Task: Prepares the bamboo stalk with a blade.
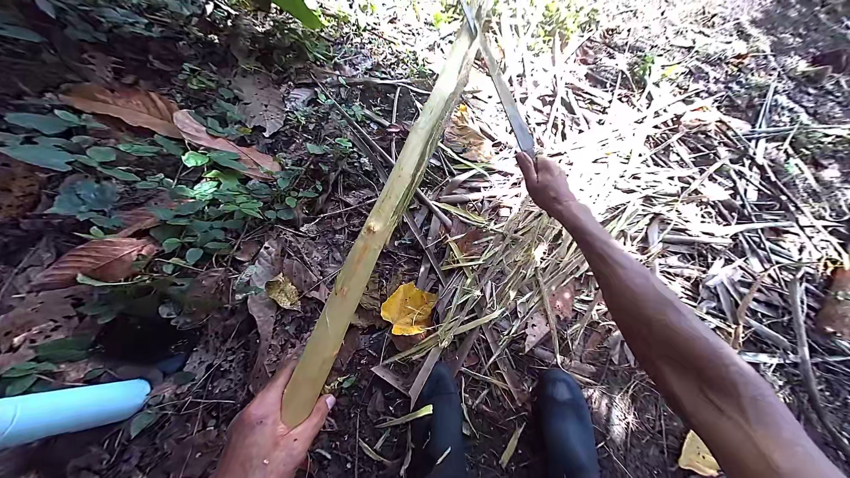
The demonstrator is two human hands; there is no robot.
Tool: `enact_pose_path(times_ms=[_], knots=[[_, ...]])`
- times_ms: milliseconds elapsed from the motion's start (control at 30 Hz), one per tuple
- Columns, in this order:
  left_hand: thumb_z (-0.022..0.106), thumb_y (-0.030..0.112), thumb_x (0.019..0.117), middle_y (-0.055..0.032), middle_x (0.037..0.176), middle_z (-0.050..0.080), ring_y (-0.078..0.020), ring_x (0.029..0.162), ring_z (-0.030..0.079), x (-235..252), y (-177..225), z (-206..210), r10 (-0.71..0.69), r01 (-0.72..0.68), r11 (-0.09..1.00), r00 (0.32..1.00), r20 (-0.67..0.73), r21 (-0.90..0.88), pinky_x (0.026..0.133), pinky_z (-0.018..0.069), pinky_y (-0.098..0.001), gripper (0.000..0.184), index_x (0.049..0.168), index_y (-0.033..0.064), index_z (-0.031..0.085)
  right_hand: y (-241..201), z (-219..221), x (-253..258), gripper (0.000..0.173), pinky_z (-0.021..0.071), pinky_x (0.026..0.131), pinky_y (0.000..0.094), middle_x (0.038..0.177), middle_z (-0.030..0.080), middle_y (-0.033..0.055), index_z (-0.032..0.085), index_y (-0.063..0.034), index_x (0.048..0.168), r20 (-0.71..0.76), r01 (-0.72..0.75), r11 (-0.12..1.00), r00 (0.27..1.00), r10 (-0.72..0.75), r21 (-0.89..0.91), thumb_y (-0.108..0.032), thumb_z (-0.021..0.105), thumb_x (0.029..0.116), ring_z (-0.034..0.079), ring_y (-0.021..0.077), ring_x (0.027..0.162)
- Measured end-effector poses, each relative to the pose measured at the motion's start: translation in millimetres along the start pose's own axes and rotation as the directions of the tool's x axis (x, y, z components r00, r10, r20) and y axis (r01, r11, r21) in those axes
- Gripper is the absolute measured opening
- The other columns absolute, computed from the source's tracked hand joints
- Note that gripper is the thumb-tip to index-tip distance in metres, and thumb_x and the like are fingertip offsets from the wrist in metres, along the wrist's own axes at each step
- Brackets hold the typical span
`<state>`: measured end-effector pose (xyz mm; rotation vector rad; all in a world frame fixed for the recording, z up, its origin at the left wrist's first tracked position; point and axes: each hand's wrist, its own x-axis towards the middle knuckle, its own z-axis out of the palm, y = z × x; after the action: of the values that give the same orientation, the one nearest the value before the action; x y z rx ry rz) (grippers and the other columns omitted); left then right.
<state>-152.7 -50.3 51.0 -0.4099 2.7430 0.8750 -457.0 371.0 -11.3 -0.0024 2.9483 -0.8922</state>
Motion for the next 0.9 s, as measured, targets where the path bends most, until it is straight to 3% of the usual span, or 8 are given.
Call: enact_pose_path(times_ms=[167,300,467,533,633,733,833,900], knots=[[0.078,0.022,0.0785,-0.0170,0.100,0.069,-0.0298,0.084,0.067,-3,3,1,0.015,-0.015,1.000,1.000,0.003,0.018,0.075,0.0539,-0.0557,0.055,0.127,0.0034,0.062,-12,-12,-13,0.066,0.0489,0.071,0.0565,0.079,0.060,0.0170,0.061,0.0008,0.096,-0.026,-0.060,0.993,0.998,0.063,0.103,-0.055,0.029,0.1095,0.063,0.0343,0.075],[0.078,0.022,0.0781,-0.0155,0.100,0.069,-0.0289,0.084,0.068,-3,4,1,0.014,-0.014,1.000,1.000,-0.003,0.009,0.075,0.0550,-0.0554,0.053,0.126,0.0045,0.063,-37,16,-46,0.061,0.0400,0.039,0.0330,0.055,0.041,0.0003,0.050,-0.0106,0.080,0.130,-0.082,0.849,0.991,0.016,0.521,-0.057,0.025,0.1096,0.040,0.0136,0.040],[0.078,0.023,0.0789,-0.0166,0.101,0.069,-0.0294,0.086,0.068,-1,2,-2,0.006,-0.006,1.000,1.000,-0.017,0.029,0.076,0.0548,-0.0557,0.055,0.128,0.0035,0.062,-29,3,-83,0.059,0.0423,0.053,0.0429,0.066,0.048,0.0039,0.058,-0.0108,0.088,0.115,-0.044,0.946,0.993,0.008,0.320,-0.060,0.032,0.1070,0.049,0.0196,0.055],[0.077,0.025,0.0781,-0.0161,0.101,0.069,-0.0284,0.085,0.068,-3,3,1,0.022,-0.022,0.999,1.000,-0.007,0.026,0.075,0.0547,-0.0548,0.055,0.127,0.0027,0.063,-22,-9,-104,0.066,0.0388,0.040,0.0379,0.058,0.044,0.0044,0.059,-0.0131,0.087,0.178,-0.117,0.911,0.983,0.049,0.395,-0.070,0.030,0.1030,0.042,0.0178,0.043],[0.077,0.025,0.0781,-0.0145,0.095,0.069,-0.0266,0.079,0.068,-7,9,6,0.035,-0.035,0.999,0.999,-0.007,0.025,0.071,0.0556,-0.0528,0.052,0.124,0.0041,0.064,-42,-23,-140,0.065,0.0381,0.036,0.0232,0.053,0.037,-0.0036,0.052,-0.0162,0.084,0.481,-0.431,0.539,0.875,0.054,0.723,-0.074,0.029,0.1005,0.035,0.0065,0.037],[0.076,0.024,0.0777,-0.0144,0.095,0.069,-0.0281,0.080,0.067,-10,11,9,0.039,-0.038,0.999,0.999,-0.020,0.007,0.072,0.0541,-0.0542,0.050,0.122,0.0041,0.064,-54,-15,-163,0.063,0.0387,0.038,0.0193,0.054,0.039,-0.0053,0.052,-0.0160,0.087,0.482,-0.487,0.259,0.872,0.085,0.834,-0.070,0.024,0.1030,0.037,0.0045,0.038],[0.077,0.024,0.0776,-0.0140,0.096,0.070,-0.0264,0.080,0.068,-9,11,8,0.039,-0.039,0.999,0.999,-0.020,0.008,0.072,0.0554,-0.0526,0.052,0.124,0.0047,0.064,-44,5,-169,0.061,0.0394,0.039,0.0237,0.053,0.040,-0.0043,0.052,-0.0142,0.088,0.244,-0.313,0.474,0.948,0.203,0.823,-0.064,0.022,0.1063,0.037,0.0071,0.038],[0.077,0.024,0.0777,-0.0132,0.097,0.070,-0.0253,0.080,0.068,-7,10,7,0.033,-0.033,0.999,0.999,-0.024,0.007,0.072,0.0556,-0.0516,0.052,0.125,0.0052,0.064,-36,22,-178,0.056,0.0416,0.039,0.0256,0.055,0.042,-0.0046,0.053,-0.0142,0.088,0.146,-0.205,0.576,0.978,0.148,0.791,-0.059,0.026,0.1078,0.039,0.0080,0.039]])
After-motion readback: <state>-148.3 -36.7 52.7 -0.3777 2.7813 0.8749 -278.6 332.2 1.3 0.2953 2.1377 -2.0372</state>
